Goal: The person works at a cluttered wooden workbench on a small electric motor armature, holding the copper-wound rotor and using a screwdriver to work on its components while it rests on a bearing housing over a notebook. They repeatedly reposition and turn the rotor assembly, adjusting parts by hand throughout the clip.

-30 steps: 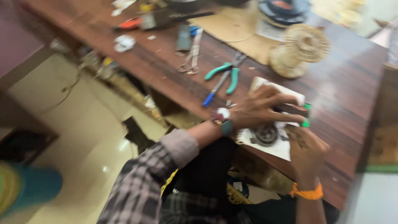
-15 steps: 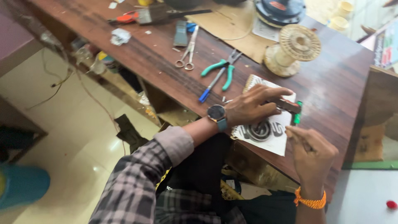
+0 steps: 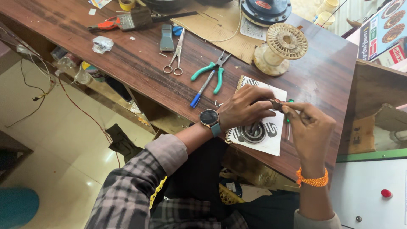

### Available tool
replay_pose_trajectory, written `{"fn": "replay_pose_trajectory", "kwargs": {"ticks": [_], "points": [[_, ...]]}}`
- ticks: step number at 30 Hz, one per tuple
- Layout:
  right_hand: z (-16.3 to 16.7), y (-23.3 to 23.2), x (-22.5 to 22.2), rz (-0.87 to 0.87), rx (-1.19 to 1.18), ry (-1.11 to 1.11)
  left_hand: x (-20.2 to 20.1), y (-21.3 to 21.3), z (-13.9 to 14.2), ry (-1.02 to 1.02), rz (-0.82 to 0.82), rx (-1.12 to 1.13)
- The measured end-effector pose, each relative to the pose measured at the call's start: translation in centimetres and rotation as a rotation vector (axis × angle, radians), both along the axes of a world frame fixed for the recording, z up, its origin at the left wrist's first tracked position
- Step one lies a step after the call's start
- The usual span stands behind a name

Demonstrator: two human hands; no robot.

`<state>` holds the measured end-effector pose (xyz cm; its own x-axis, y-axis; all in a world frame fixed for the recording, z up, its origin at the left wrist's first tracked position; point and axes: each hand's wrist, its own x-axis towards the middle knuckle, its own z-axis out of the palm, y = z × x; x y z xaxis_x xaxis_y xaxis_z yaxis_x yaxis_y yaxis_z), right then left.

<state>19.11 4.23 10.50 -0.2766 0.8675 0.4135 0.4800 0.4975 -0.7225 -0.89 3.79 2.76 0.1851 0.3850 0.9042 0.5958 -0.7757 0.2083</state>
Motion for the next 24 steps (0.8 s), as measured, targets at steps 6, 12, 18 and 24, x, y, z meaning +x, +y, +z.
{"fn": "replay_pose_trajectory", "kwargs": {"ticks": [6, 12, 18, 24], "points": [[0.5, 0.7, -1.0, 0.086, 0.035, 0.020, 0.3, 0.4, -0.4, -0.022, 0.008, -0.009], [0.5, 2.5, -1.7, 0.002, 0.071, -0.126, 0.3, 0.3, -0.7, -0.024, 0.028, -0.014], [0.7, 5.9, -2.6, 0.049, 0.007, -0.234, 0.6, 0.7, -0.5, 0.007, 0.037, -0.005], [0.0, 7.3, -2.4, 0.038, -0.121, -0.154, 0.5, 0.7, -0.6, -0.005, -0.025, -0.148]]}}
